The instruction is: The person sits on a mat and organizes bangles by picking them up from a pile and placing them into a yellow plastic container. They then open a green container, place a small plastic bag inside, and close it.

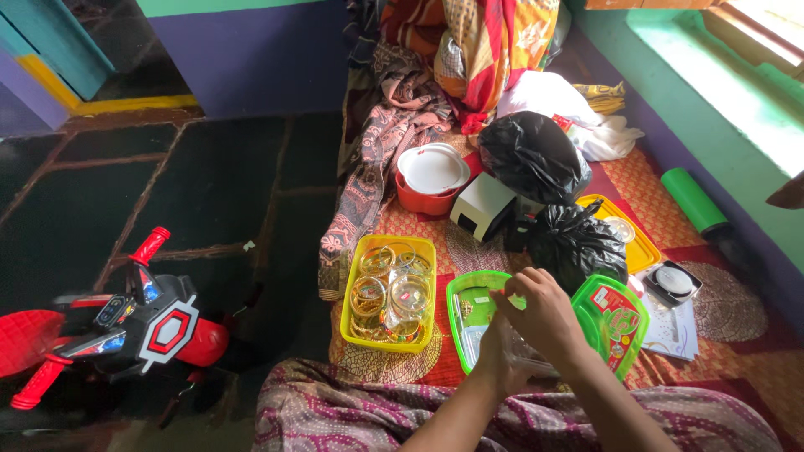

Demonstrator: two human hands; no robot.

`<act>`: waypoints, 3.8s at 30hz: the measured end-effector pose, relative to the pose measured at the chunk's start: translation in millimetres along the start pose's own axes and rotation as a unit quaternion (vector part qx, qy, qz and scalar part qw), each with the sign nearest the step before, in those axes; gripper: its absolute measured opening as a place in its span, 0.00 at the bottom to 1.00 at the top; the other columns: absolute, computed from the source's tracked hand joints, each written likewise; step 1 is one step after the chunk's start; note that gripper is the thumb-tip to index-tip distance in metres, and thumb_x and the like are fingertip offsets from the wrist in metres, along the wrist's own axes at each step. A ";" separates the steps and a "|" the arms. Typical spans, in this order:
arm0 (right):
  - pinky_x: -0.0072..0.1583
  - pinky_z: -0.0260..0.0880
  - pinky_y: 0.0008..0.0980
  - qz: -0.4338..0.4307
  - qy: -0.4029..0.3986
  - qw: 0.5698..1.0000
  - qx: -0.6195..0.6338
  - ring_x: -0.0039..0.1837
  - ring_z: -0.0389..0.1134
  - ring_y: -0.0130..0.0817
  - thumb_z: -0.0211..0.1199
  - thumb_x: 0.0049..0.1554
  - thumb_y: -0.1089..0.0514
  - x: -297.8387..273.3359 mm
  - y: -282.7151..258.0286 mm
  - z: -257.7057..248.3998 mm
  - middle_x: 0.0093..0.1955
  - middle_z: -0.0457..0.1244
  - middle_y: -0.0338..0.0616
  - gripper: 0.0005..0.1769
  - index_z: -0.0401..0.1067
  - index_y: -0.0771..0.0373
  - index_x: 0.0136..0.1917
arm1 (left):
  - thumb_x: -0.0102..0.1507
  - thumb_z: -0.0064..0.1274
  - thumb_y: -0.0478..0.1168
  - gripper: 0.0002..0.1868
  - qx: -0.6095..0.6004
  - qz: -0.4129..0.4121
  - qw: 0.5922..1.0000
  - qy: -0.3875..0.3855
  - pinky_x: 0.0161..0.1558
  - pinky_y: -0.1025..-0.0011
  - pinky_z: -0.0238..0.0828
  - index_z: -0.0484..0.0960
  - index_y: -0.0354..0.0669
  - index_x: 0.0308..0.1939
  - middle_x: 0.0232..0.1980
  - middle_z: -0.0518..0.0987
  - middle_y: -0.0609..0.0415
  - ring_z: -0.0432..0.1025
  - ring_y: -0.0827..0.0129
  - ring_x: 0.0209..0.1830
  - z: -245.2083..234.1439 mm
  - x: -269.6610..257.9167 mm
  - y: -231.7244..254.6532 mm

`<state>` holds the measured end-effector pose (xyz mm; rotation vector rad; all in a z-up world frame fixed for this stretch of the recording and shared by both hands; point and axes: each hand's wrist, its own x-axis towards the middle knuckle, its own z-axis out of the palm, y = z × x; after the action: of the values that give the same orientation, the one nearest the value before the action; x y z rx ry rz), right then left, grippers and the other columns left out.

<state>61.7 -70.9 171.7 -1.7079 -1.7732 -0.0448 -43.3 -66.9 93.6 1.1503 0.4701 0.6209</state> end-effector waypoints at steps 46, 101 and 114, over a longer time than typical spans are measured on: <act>0.63 0.64 0.35 0.256 0.024 0.877 0.406 0.67 0.65 0.36 0.50 0.54 0.55 -59.5 76.8 25.6 0.64 0.66 0.45 0.23 0.68 0.63 0.61 | 0.69 0.28 0.68 0.26 -0.378 -0.207 0.900 0.072 0.53 0.34 0.68 0.69 0.64 0.61 0.56 0.79 0.55 0.74 0.57 0.56 -14.5 18.9 -71.7; 0.73 0.49 0.73 0.347 -0.066 0.510 0.784 0.80 0.50 0.67 0.50 0.47 0.50 -54.8 100.7 -14.4 0.79 0.50 0.72 0.43 0.61 0.58 0.77 | 0.65 0.45 0.36 0.12 0.585 -0.032 0.810 0.023 0.45 0.45 0.74 0.83 0.39 0.46 0.40 0.83 0.35 0.78 0.40 0.41 -110.5 -111.9 -13.7; 0.73 0.51 0.70 0.346 -0.075 0.531 0.770 0.81 0.49 0.67 0.51 0.48 0.49 -49.8 91.3 -13.0 0.81 0.48 0.71 0.43 0.60 0.58 0.77 | 0.56 0.65 0.43 0.27 0.602 -0.207 0.764 0.102 0.46 0.53 0.77 0.72 0.40 0.55 0.41 0.82 0.38 0.79 0.45 0.42 -117.1 -117.5 -35.7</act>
<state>145.6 -107.3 120.5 -0.7471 -0.3938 1.5492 -197.5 -74.5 23.2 2.1009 1.3925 -0.0455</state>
